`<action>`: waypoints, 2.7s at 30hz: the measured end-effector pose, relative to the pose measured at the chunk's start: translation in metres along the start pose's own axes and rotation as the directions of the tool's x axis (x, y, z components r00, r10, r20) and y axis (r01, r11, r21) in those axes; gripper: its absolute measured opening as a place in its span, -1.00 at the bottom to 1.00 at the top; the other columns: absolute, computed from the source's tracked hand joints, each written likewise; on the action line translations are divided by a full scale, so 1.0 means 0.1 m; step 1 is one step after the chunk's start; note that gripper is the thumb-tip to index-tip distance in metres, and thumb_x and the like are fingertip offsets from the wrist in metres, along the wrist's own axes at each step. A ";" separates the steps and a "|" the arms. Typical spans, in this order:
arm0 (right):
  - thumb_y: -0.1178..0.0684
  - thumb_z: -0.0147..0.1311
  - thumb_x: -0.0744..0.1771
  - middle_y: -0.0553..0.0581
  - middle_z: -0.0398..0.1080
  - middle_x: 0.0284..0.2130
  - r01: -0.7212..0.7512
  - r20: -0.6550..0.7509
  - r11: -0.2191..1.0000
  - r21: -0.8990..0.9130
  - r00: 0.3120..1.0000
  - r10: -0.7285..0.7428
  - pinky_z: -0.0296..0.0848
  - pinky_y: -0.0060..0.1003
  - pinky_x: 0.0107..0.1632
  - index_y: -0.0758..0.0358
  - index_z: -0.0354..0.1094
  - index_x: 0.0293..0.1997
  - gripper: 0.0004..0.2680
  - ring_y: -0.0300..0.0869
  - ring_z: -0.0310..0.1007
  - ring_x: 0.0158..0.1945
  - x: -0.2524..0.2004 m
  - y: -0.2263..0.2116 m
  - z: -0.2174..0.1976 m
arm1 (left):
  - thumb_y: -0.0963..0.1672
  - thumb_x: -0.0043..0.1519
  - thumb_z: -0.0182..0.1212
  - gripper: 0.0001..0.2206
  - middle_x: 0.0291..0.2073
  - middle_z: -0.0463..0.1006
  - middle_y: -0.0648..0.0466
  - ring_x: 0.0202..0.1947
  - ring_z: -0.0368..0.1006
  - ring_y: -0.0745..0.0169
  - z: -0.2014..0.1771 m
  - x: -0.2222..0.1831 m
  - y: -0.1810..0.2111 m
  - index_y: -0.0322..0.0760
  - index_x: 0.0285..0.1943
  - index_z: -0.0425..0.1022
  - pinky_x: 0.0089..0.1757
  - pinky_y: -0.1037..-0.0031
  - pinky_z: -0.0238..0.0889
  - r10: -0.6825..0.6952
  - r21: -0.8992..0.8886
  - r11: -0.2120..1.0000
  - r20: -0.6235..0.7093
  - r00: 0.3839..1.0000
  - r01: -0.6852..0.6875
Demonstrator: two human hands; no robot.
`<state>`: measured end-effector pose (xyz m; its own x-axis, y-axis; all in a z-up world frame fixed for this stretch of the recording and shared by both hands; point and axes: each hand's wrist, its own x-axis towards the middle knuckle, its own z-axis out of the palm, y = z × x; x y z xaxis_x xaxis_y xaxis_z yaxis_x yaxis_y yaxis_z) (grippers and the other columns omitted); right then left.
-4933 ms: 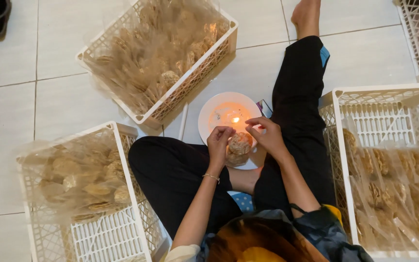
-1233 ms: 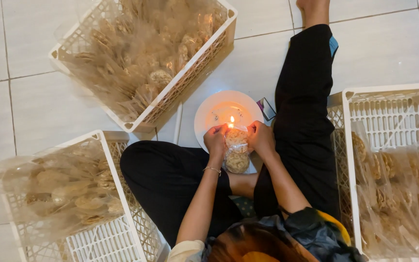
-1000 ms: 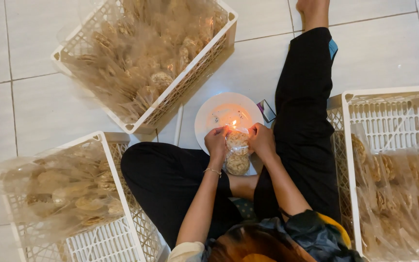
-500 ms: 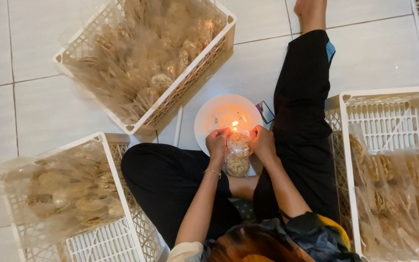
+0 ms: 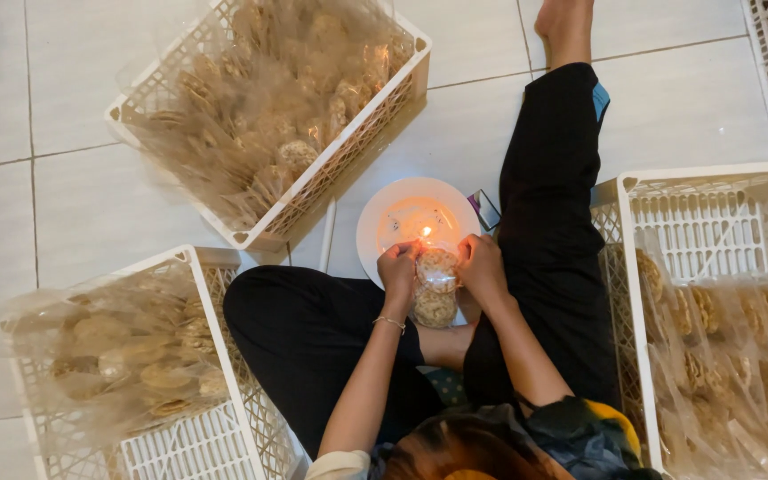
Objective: Sealing plastic bags containing food items by melting the edges over a candle flame.
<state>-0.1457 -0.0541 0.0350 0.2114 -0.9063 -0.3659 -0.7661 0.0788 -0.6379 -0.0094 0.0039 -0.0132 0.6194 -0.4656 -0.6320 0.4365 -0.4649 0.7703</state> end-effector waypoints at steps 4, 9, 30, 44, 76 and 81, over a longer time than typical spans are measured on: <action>0.07 0.04 0.34 0.32 0.41 -0.30 0.148 -0.090 0.989 0.022 0.985 -0.145 0.50 0.01 0.03 0.17 0.50 -0.19 -0.89 0.26 0.49 -0.06 -0.03 0.10 0.04 | -0.13 0.10 0.38 -0.84 -0.59 0.55 0.03 -0.61 0.33 0.43 -0.03 -0.15 0.11 -0.37 -0.26 0.66 -0.50 0.71 0.24 -0.006 -0.039 0.999 0.021 1.000 0.007; 0.00 0.14 0.30 0.18 0.46 -0.30 0.252 -0.088 0.964 0.081 0.966 -0.245 0.50 -0.04 0.03 0.05 0.55 -0.15 -0.88 0.13 0.53 -0.08 -0.06 0.10 0.00 | -0.12 0.05 0.39 -0.87 -0.56 0.59 0.06 -0.58 0.41 0.40 -0.07 -0.10 -0.01 -0.26 -0.31 0.68 -0.48 0.62 0.30 0.042 -0.010 0.999 0.064 0.997 -0.042; 0.15 0.35 0.23 0.01 0.49 -0.48 0.583 -0.247 0.804 0.120 0.802 -0.544 0.49 -0.29 -0.20 0.04 0.59 -0.28 -0.91 -0.10 0.55 -0.31 -0.28 -0.01 -0.19 | -0.13 0.27 0.35 -0.91 -0.40 0.69 -0.01 -0.37 0.55 0.44 -0.21 -0.68 0.22 -0.25 -0.21 0.66 -0.32 0.57 0.46 0.342 -0.168 0.936 0.243 0.908 -0.308; 0.36 0.24 0.24 0.19 0.49 -0.15 0.754 -0.375 0.599 0.269 0.655 -0.656 0.62 -0.20 -0.14 0.22 0.55 -0.03 -0.74 0.01 0.57 -0.22 -0.57 -0.42 -0.37 | -0.17 0.24 0.36 -0.95 -0.44 0.68 0.03 -0.41 0.54 0.46 -0.22 -0.81 0.19 -0.26 -0.22 0.65 -0.31 0.60 0.44 0.447 -0.186 0.893 0.247 0.860 -0.411; 0.12 0.30 0.27 0.00 0.51 -0.51 0.718 -0.326 0.695 0.038 0.667 -0.670 0.44 -0.23 -0.18 0.02 0.56 -0.29 -0.95 -0.05 0.53 -0.32 -0.41 -0.09 -0.18 | -0.12 0.21 0.41 -0.83 -0.37 0.66 0.04 -0.29 0.59 0.38 -0.19 -0.73 0.04 -0.26 -0.10 0.63 -0.17 0.51 0.45 0.438 -0.212 0.892 0.195 0.878 -0.398; 0.13 0.29 0.27 0.00 0.50 -0.52 0.706 -0.334 0.706 0.051 0.678 -0.654 0.44 -0.23 -0.18 0.03 0.56 -0.30 -0.95 -0.07 0.53 -0.33 -0.38 -0.10 -0.14 | -0.13 0.24 0.37 -0.85 -0.37 0.67 -0.04 -0.23 0.56 0.31 -0.24 -0.77 0.09 -0.31 -0.12 0.62 -0.10 0.42 0.40 0.496 -0.185 0.866 0.198 0.845 -0.465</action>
<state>-0.1546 -0.0262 0.0645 0.4421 -0.8050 0.3955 -0.3604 -0.5632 -0.7436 -0.0377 0.0532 0.0445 0.6107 -0.7736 -0.1690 0.2106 -0.0471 0.9764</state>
